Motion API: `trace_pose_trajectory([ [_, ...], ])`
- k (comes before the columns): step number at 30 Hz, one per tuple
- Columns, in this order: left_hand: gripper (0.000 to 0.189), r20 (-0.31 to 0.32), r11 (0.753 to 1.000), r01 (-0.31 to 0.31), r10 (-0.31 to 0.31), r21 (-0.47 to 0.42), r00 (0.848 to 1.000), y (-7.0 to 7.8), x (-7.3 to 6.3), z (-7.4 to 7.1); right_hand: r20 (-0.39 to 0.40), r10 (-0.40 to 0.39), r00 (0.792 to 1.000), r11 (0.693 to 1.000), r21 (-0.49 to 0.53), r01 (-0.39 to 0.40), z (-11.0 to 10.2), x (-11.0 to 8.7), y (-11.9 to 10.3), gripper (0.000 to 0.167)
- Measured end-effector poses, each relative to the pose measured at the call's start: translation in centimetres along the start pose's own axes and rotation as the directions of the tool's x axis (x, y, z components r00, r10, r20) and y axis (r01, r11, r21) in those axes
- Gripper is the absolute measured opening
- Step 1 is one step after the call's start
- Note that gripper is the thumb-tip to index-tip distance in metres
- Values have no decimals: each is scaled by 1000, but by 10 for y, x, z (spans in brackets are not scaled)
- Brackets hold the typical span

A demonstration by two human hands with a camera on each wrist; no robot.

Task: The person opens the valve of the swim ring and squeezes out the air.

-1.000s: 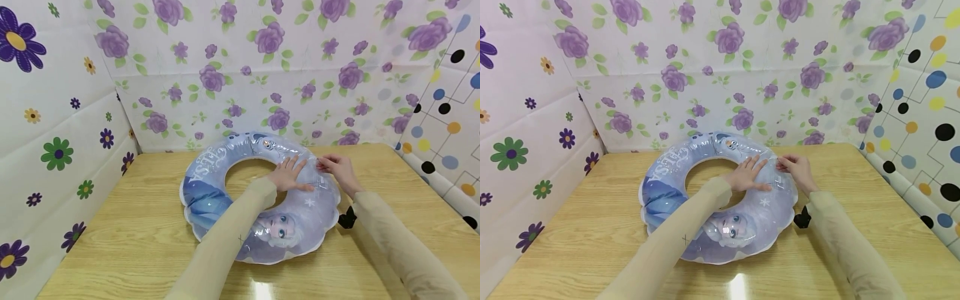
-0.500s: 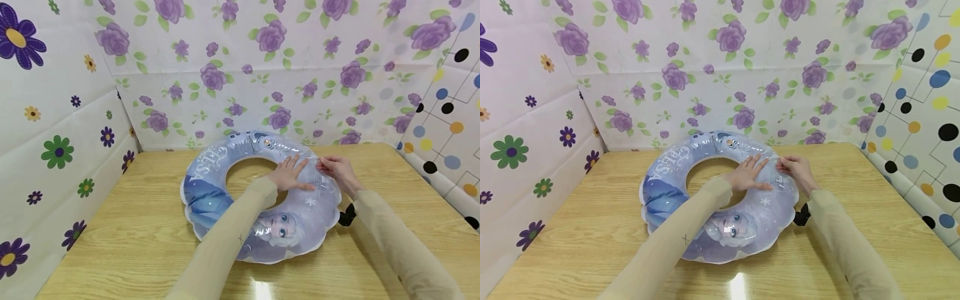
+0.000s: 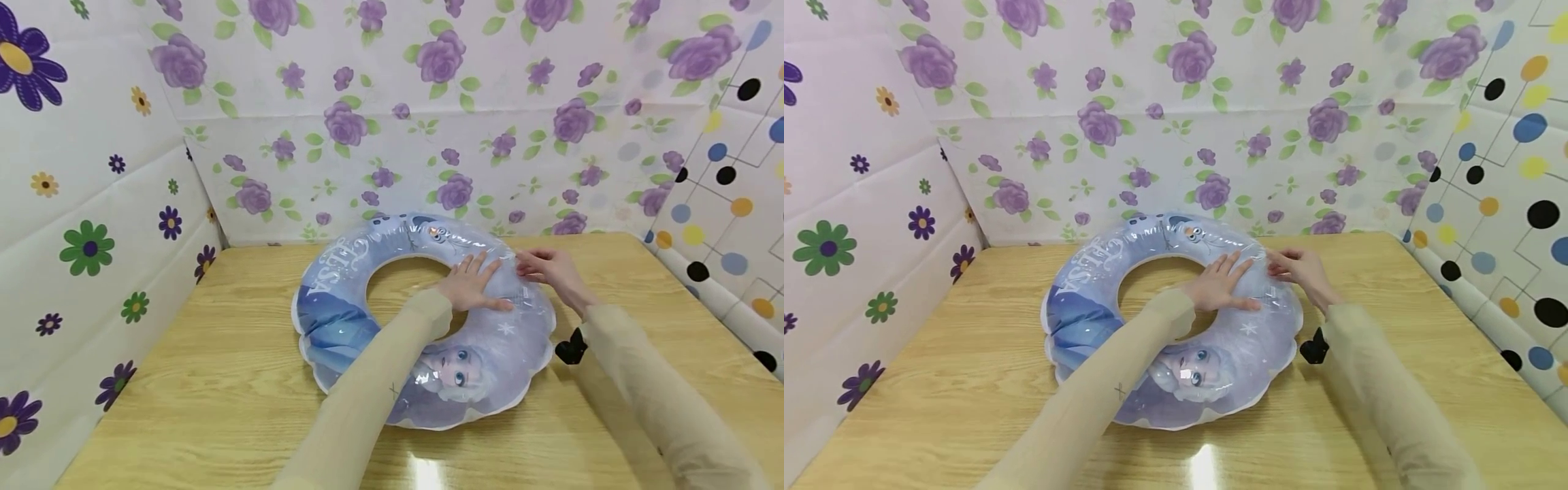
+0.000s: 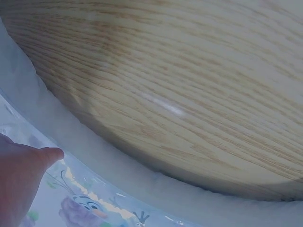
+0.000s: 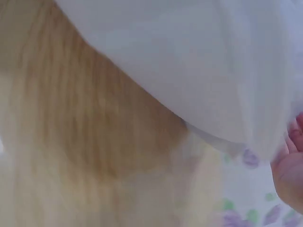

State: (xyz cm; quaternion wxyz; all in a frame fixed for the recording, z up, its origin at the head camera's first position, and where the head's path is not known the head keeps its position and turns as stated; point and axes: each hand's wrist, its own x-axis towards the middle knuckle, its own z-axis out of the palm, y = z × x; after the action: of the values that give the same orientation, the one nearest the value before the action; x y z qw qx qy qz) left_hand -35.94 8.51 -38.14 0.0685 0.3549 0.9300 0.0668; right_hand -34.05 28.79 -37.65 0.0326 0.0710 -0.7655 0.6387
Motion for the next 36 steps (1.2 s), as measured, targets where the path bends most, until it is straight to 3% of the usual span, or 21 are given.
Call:
trace_pose_trajectory([
  [3, 96, -1, 1000, 15, -15, 10, 1000, 0, -2, -1, 5, -53, 999, 993, -103, 54, 2, 3, -5, 40],
  [5, 96, -4, 1000, 10, -10, 7, 1000, 1, -2, -1, -2, -78, 997, 990, -115, 78, 3, 3, -7, 38],
  [21, 96, -22, 1000, -5, 5, 7, 1000, -2, 1, 2, -109, 27, 994, 998, 65, -20, 11, -4, -3, 38],
  [25, 96, -16, 1000, -17, 17, 5, 1000, 1, 2, 1, -139, 39, 990, 976, 218, -8, 6, -6, 1, 31],
  [28, 97, -6, 1000, -23, 23, 3, 1000, 2, 3, 2, -126, 9, 992, 937, 348, 36, -11, 3, 15, 20],
  [31, 98, 4, 1000, -10, 10, 4, 1000, 0, 3, 5, -103, -18, 995, 949, 312, 49, -18, 6, 12, 18],
  [36, 97, -3, 1000, -1, 1, 15, 1000, 0, 1, 4, -107, 12, 994, 961, 277, 19, -19, 10, 12, 18],
])
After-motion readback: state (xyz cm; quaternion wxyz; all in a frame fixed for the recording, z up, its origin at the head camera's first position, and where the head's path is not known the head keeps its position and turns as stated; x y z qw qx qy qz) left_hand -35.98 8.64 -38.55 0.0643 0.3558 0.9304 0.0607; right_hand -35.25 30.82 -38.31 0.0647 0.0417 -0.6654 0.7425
